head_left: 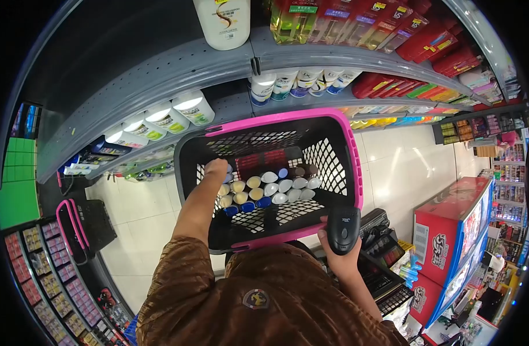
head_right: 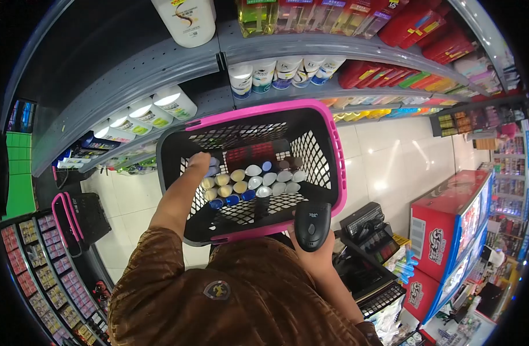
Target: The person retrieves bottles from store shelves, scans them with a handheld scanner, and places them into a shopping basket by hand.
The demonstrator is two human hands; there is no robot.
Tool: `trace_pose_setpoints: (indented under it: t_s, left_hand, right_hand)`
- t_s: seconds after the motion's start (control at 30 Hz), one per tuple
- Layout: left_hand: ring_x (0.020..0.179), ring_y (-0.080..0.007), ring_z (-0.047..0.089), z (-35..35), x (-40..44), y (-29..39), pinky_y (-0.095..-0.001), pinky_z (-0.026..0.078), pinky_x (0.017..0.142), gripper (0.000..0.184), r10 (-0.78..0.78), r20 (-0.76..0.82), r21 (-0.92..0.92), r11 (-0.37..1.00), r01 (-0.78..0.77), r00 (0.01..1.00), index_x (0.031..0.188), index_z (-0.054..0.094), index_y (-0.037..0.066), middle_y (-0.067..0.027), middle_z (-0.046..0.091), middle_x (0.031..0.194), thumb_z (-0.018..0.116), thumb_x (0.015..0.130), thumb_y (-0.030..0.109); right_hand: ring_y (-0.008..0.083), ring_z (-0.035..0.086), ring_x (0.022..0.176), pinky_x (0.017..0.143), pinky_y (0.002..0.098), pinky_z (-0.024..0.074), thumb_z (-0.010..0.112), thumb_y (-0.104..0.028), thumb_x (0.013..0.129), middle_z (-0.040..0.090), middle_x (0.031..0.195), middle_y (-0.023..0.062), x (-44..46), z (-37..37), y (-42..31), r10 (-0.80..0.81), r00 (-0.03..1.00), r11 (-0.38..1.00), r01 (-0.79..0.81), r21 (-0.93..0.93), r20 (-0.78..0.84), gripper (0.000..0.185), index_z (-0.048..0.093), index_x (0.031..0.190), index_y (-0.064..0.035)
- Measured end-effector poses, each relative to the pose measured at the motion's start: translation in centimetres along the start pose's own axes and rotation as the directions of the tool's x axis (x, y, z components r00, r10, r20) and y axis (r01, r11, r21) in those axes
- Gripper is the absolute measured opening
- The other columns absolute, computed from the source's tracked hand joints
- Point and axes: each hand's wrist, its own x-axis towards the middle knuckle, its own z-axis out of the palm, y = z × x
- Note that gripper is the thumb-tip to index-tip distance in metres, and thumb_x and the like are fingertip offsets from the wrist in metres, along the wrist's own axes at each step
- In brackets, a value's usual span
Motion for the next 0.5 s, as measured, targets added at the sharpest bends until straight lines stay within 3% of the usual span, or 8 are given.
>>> trace_pose_setpoints:
  t_s: [0.13,0.2,0.27,0.33,0.37,0.4,0.47,0.5]
  left_hand:
    - [0.113,-0.0331,0.070,1.5,1.4,-1.1,-0.0424,0.058,0.094,0.027,-0.004,-0.062,0.066,0.998,0.008,0.998,0.112,0.077,0.009,-0.0154,0.073,0.120,0.065,0.089,0.014]
    - [0.114,-0.0325,0.070,1.5,1.9,-1.3,-0.0419,0.058,0.093,0.029,-0.030,-0.026,0.094,0.995,0.032,0.999,0.115,0.076,0.010,-0.0146,0.073,0.122,0.064,0.089,0.014]
    - [0.111,-0.0325,0.071,-2.9,-1.9,1.2,-0.0416,0.059,0.090,0.031,-0.049,-0.020,0.141,0.989,0.051,0.999,0.116,0.076,0.010,-0.0144,0.073,0.119,0.064,0.087,0.012]
    - [0.105,-0.0330,0.072,-8.1,-7.1,3.6,-0.0415,0.060,0.085,0.025,0.149,-0.178,0.035,0.989,-0.145,0.973,0.110,0.075,0.008,-0.0133,0.075,0.113,0.063,0.089,0.016]
    - [0.102,-0.0327,0.072,-9.7,-9.6,4.8,-0.0421,0.059,0.085,0.021,0.287,-0.409,-0.113,0.926,-0.360,0.866,0.105,0.074,0.008,-0.0122,0.075,0.109,0.066,0.089,0.018]
    - [0.099,-0.0325,0.073,-11.4,-11.9,6.0,-0.0427,0.058,0.084,0.018,0.360,-0.631,-0.188,0.788,-0.586,0.687,0.100,0.073,0.007,-0.0111,0.075,0.105,0.069,0.088,0.020]
    - [0.099,-0.0345,0.070,-16.9,-16.6,8.8,-0.0417,0.055,0.090,0.029,0.264,-0.944,0.020,0.642,-0.766,0.196,0.101,0.068,0.004,-0.0139,0.072,0.105,0.082,0.079,0.016]
    - [0.105,-0.0330,0.067,-20.1,-18.9,9.3,-0.0417,0.052,0.094,0.040,0.175,-0.982,0.055,0.640,-0.766,0.075,0.111,0.064,0.004,-0.0148,0.069,0.111,0.084,0.077,0.014]
  right_hand:
    - [0.0092,0.063,0.094,0.083,0.0274,0.0511,0.073,0.000,0.089,0.072,0.107,0.0042,0.4,-0.3,0.3,0.078,0.996,0.994,-0.080,0.072,0.033,0.028,0.067,0.116,-0.0002]
    - [0.0095,0.064,0.095,0.084,0.0283,0.0516,0.073,0.000,0.089,0.073,0.108,0.0045,0.9,-0.2,0.4,0.042,0.999,0.998,-0.043,0.046,0.035,0.027,0.068,0.115,-0.0003]
    - [0.0107,0.066,0.090,0.082,0.0280,0.0527,0.079,-0.006,0.086,0.072,0.098,0.0057,1.3,-0.4,0.0,0.070,0.995,0.997,-0.073,0.037,0.073,0.025,0.068,0.108,0.0019]
    - [0.0108,0.066,0.089,0.082,0.0279,0.0529,0.078,-0.006,0.087,0.072,0.098,0.0052,1.8,-0.1,0.2,0.010,0.996,0.998,-0.016,0.063,0.089,0.025,0.068,0.109,0.0010]
    - [0.0111,0.066,0.090,0.082,0.0281,0.0531,0.078,-0.005,0.087,0.073,0.099,0.0056,2.0,0.1,0.1,-0.029,0.995,0.993,0.018,0.114,0.100,0.026,0.068,0.110,0.0010]
    - [0.0115,0.067,0.091,0.083,0.0283,0.0533,0.078,-0.005,0.087,0.073,0.100,0.0060,2.1,0.3,0.0,-0.070,0.992,0.985,0.052,0.165,0.108,0.026,0.068,0.110,0.0009]
    - [0.0125,0.068,0.093,0.084,0.0295,0.0542,0.078,-0.005,0.088,0.074,0.102,0.0071,2.6,0.5,0.3,-0.075,0.989,0.975,0.046,0.217,0.124,0.027,0.068,0.111,0.0017]
    - [0.0128,0.069,0.094,0.085,0.0300,0.0546,0.078,-0.005,0.088,0.074,0.103,0.0074,2.6,0.7,0.1,-0.084,0.988,0.966,0.048,0.252,0.131,0.027,0.067,0.112,0.0020]
